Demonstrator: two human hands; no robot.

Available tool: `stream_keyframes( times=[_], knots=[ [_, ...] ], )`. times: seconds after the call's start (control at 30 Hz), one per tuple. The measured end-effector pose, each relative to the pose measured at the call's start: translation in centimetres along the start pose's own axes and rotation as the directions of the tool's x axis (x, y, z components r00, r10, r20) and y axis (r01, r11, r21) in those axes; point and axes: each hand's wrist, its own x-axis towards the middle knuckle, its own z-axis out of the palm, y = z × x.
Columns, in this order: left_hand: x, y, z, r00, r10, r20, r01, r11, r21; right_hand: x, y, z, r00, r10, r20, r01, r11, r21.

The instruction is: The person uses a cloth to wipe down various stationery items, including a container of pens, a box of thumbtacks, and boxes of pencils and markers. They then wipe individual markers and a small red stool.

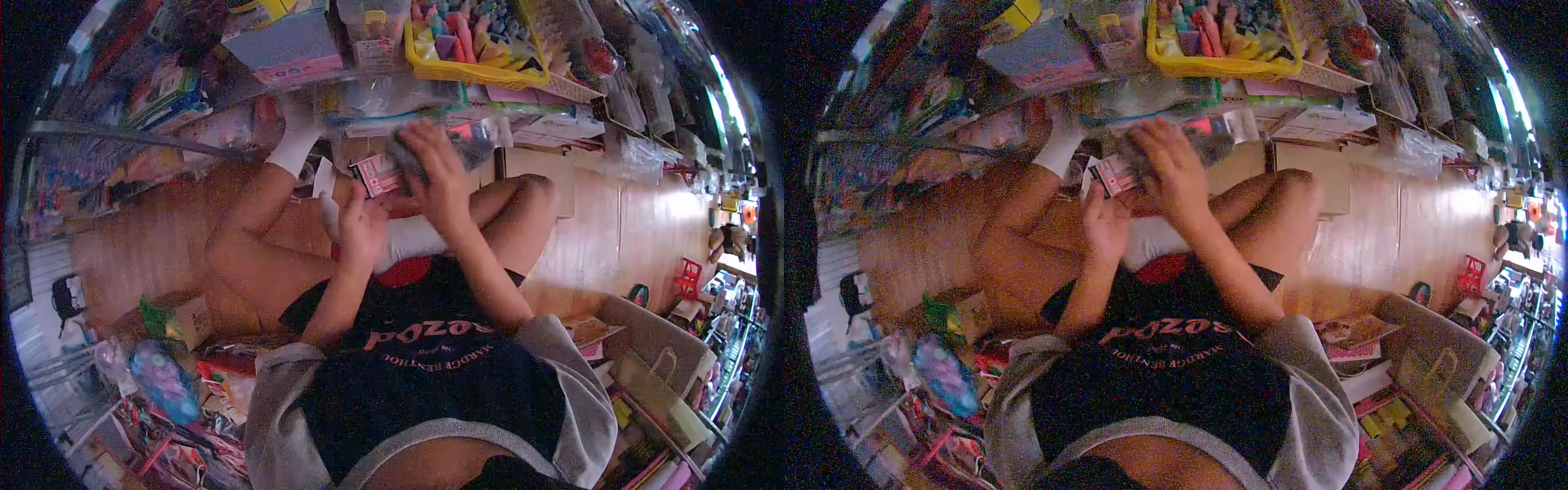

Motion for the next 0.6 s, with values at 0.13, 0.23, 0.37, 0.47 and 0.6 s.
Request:
stream_keyframes(
  times=[0.13, 0.23, 0.37, 0.47, 0.6],
  knots=[
    [0.5, 0.8, -1.5, 0.998, 0.057, 0.029, -0.052, 0.987, -0.152, -0.1, -0.8, -5.0, 0.954, 0.269, -0.137, -0.261, 0.963, 0.069],
    [0.9, 2.0, -3.1, 0.996, 0.091, 0.018, -0.082, 0.953, -0.292, -3.6, 2.2, -8.4, 0.873, 0.373, -0.314, -0.446, 0.87, -0.207],
    [1.3, 2.6, -3.8, 0.998, 0.053, 0.031, -0.036, 0.916, -0.4, -5.1, 7.1, -9.1, 0.609, 0.644, -0.462, -0.387, 0.75, 0.536],
    [1.3, 1.4, -3.3, 0.983, 0.011, 0.184, 0.085, 0.859, -0.505, -2.3, 4.2, -8.5, 0.674, 0.738, -0.032, 0.155, -0.099, 0.983],
    [0.6, 0.5, -0.9, 0.985, -0.07, 0.158, 0.111, 0.957, -0.268, -0.7, 1.1, -7.5, 0.705, 0.709, -0.016, 0.119, -0.096, 0.988]
  ],
)
